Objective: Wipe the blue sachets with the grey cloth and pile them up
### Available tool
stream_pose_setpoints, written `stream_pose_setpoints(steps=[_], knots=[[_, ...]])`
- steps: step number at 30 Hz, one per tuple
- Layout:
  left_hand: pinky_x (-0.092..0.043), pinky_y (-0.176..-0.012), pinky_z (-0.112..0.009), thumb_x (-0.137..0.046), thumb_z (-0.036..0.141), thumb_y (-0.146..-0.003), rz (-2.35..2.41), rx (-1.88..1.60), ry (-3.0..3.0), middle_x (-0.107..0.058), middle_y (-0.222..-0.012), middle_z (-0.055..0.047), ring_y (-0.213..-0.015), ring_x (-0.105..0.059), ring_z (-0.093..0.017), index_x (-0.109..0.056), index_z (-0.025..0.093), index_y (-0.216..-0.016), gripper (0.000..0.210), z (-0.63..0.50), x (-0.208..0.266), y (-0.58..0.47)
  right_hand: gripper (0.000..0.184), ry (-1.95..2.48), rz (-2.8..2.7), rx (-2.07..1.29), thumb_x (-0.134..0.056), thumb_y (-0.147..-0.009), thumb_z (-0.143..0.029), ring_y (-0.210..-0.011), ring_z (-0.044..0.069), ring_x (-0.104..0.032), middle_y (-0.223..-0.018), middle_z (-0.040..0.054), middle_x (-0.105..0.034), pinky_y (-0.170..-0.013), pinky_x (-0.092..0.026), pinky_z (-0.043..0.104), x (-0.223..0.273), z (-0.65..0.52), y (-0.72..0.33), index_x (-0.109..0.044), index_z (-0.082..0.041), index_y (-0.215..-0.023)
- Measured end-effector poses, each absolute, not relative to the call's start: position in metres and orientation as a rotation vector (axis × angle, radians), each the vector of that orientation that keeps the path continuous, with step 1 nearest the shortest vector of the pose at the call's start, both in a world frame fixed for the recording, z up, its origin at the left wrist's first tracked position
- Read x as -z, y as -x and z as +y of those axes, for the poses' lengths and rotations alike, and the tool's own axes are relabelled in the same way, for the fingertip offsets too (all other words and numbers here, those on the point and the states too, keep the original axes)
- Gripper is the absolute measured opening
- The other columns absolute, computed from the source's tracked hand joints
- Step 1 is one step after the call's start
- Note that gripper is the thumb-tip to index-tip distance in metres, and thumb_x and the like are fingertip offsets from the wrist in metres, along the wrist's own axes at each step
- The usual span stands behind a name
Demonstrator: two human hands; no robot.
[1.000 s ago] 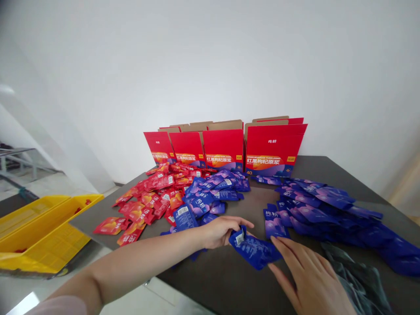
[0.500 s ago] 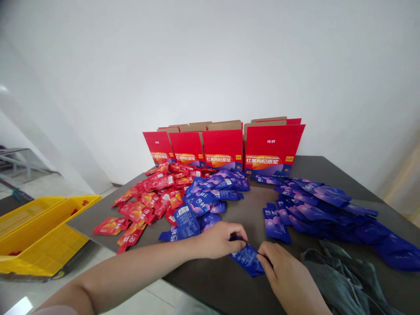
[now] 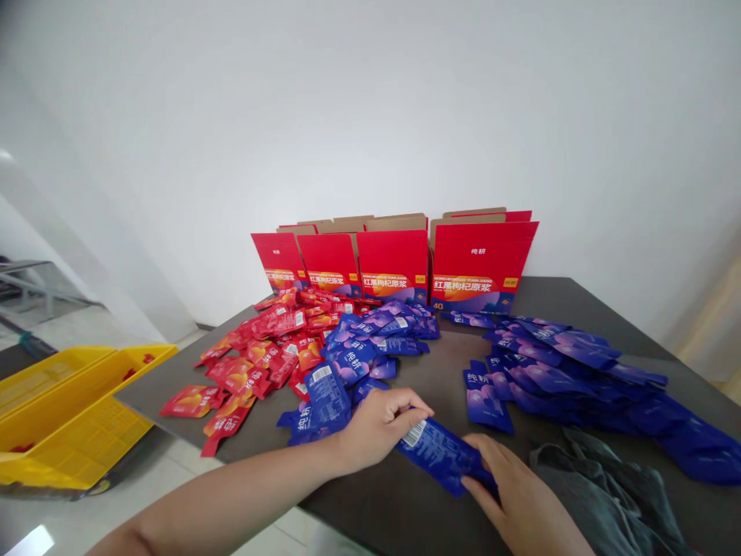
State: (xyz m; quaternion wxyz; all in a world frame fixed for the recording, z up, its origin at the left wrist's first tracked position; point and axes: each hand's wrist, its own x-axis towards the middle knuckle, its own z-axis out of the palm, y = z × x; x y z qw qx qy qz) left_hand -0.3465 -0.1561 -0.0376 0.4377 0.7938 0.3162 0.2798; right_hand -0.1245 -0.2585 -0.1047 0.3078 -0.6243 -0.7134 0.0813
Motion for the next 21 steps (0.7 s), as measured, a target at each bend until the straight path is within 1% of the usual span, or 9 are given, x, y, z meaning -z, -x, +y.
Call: stream_pose_setpoints(steps=[3,5,8,11,13,15,17,19,21], knots=[[-0.049,-0.079,-0.021,-0.051,0.032,-0.104,0.633,-0.746,-2.439,-0.078,-0.101,-0.003,-0.089,-0.072,-0.013,-0.072,0.016,-0.106,0.026,-0.159,0.026,0.353,0.015,1.688,-1.937,-0.113,-0.046,-0.091,-0.027,-0.068,0.017,-0.07,-0.075,0.0002,-0.071,-0.063,-0.054,0.027,0.108,-0.252,0.124,-0.06,-0.026,-0.086],[-0.049,-0.077,-0.021,-0.045,0.032,-0.107,0.464,-0.727,-2.786,-0.077,-0.1,-0.002,-0.087,-0.071,-0.012,-0.069,0.016,-0.11,0.029,-0.167,0.021,0.354,0.016,1.695,-1.956,-0.073,-0.045,-0.09,-0.022,-0.062,0.016,-0.067,-0.069,-0.0009,-0.067,-0.059,-0.052,0.027,0.105,-0.246,0.125,-0.056,-0.027,-0.079],[-0.044,-0.066,-0.024,-0.042,0.029,-0.107,0.222,-0.685,-3.166,-0.074,-0.097,0.0,-0.083,-0.067,-0.011,-0.067,0.018,-0.108,0.027,-0.19,0.028,0.349,0.023,1.659,-2.007,0.012,-0.041,-0.086,-0.01,-0.067,0.016,-0.065,-0.073,0.0005,-0.064,-0.062,-0.05,0.028,0.094,-0.233,0.127,-0.055,-0.026,-0.076],[-0.042,-0.061,-0.027,-0.047,0.024,-0.104,0.154,-0.743,-3.297,-0.067,-0.091,-0.002,-0.082,-0.062,-0.013,-0.065,0.017,-0.093,0.023,-0.215,0.053,0.336,0.027,1.585,-2.093,0.085,-0.039,-0.083,-0.005,-0.073,0.016,-0.065,-0.082,0.0027,-0.065,-0.067,-0.052,0.029,0.089,-0.216,0.131,-0.057,-0.025,-0.078],[-0.04,-0.056,-0.029,-0.052,0.023,-0.101,0.193,-0.781,-3.298,-0.061,-0.085,-0.002,-0.078,-0.06,-0.015,-0.062,0.017,-0.084,0.02,-0.226,0.072,0.324,0.031,1.521,-2.165,0.13,-0.04,-0.083,-0.004,-0.084,0.016,-0.068,-0.092,0.004,-0.069,-0.077,-0.055,0.03,0.092,-0.203,0.133,-0.063,-0.024,-0.085],[-0.04,-0.052,-0.03,-0.057,0.028,-0.099,0.293,-0.72,-3.274,-0.06,-0.086,-0.002,-0.077,-0.06,-0.017,-0.061,0.017,-0.089,0.015,-0.23,0.084,0.315,0.041,1.456,-2.227,0.18,-0.039,-0.08,0.0,-0.101,0.016,-0.069,-0.108,0.0042,-0.073,-0.09,-0.055,0.031,0.097,-0.194,0.132,-0.067,-0.025,-0.098],[-0.044,-0.054,-0.031,-0.059,0.041,-0.098,0.365,-0.575,-3.205,-0.061,-0.091,-0.003,-0.078,-0.061,-0.019,-0.061,0.017,-0.099,0.025,-0.227,0.085,0.311,0.054,1.419,-2.255,0.24,-0.037,-0.079,0.001,-0.114,0.015,-0.066,-0.123,0.0036,-0.071,-0.098,-0.053,0.031,0.102,-0.193,0.125,-0.067,-0.026,-0.115],[-0.052,-0.066,-0.029,-0.056,0.044,-0.099,0.346,-0.449,-3.075,-0.065,-0.102,-0.004,-0.087,-0.064,-0.018,-0.061,0.017,-0.108,0.029,-0.215,0.075,0.316,0.062,1.426,-2.238,0.305,-0.035,-0.081,0.0,-0.121,0.016,-0.064,-0.134,0.0058,-0.067,-0.101,-0.053,0.033,0.106,-0.205,0.11,-0.06,-0.024,-0.132],[-0.053,-0.087,-0.027,-0.051,0.029,-0.1,0.282,-0.393,-2.948,-0.066,-0.116,-0.007,-0.103,-0.065,-0.017,-0.059,0.016,-0.118,0.024,-0.195,0.06,0.328,0.062,1.471,-2.183,0.388,-0.034,-0.086,-0.005,-0.126,0.021,-0.061,-0.142,0.0098,-0.062,-0.103,-0.053,0.039,0.111,-0.229,0.09,-0.05,-0.021,-0.145]])
